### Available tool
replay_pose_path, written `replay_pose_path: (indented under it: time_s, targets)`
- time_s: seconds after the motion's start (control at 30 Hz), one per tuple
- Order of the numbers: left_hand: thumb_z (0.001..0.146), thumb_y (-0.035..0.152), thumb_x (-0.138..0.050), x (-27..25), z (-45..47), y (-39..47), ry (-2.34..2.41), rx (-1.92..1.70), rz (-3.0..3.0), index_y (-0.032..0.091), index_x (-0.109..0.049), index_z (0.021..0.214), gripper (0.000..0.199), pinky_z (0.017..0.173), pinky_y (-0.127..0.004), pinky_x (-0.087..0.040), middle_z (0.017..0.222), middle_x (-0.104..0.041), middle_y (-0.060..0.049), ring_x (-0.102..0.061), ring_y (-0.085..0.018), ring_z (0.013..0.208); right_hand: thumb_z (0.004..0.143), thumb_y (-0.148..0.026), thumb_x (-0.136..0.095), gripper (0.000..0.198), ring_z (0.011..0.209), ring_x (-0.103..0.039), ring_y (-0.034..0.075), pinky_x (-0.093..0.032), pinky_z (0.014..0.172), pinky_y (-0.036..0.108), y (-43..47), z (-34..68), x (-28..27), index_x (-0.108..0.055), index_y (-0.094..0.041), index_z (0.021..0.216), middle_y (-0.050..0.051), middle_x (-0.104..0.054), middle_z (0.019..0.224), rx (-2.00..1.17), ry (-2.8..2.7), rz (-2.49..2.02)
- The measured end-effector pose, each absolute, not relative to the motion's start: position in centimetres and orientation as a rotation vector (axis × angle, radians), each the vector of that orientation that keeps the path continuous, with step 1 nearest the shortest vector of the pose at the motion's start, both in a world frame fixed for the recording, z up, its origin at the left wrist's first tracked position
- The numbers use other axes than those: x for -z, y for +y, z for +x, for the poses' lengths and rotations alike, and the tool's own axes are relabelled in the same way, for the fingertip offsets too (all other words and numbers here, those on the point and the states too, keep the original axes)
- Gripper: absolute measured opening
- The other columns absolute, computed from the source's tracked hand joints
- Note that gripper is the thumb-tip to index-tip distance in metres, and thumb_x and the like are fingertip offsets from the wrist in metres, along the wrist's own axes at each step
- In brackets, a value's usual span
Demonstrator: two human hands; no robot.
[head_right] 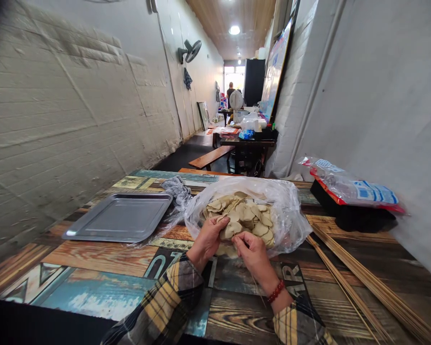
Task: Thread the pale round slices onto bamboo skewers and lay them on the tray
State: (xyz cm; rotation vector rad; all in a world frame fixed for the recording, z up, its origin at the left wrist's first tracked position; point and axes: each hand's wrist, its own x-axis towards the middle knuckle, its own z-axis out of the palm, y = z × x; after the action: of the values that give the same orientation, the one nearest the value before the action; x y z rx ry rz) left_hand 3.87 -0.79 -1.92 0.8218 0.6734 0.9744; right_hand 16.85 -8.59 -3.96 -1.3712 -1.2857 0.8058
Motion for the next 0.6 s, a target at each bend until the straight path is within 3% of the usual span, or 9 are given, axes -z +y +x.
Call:
replay_pose_path:
  time_s: [0.37, 0.6]
  targets:
    - [0.048, 0.047, -0.097, 1.24, 3.61, -0.77, 0.661, -1.0, 0.793, 0.013, -0.07, 0.071, 0.049, 0.056, -0.023, -0.042, 0.061, -0.065, 0.0, -0.055, -0.011, 0.056, 0.083, -0.064, -0.063, 0.046, 0.053, -0.049, 0.016, -0.039, 0.056, 0.029, -8.55, 17.07, 4.1, -0.067, -0.02, 0.068, -0.001, -0.055, 0.053, -0.877, -1.251, -1.357]
    - [0.052, 0.048, -0.095, 2.01, 3.65, -0.54, 0.687, -0.999, 0.812, 0.015, -0.068, 0.068, 0.046, 0.053, -0.023, -0.04, 0.058, -0.063, 0.001, -0.052, -0.01, 0.052, 0.084, -0.063, -0.062, 0.046, 0.051, -0.047, 0.016, -0.035, 0.054, 0.028, -8.61, 16.87, 4.17, -0.066, -0.022, 0.064, -0.001, -0.055, 0.051, -0.79, -1.247, -1.398]
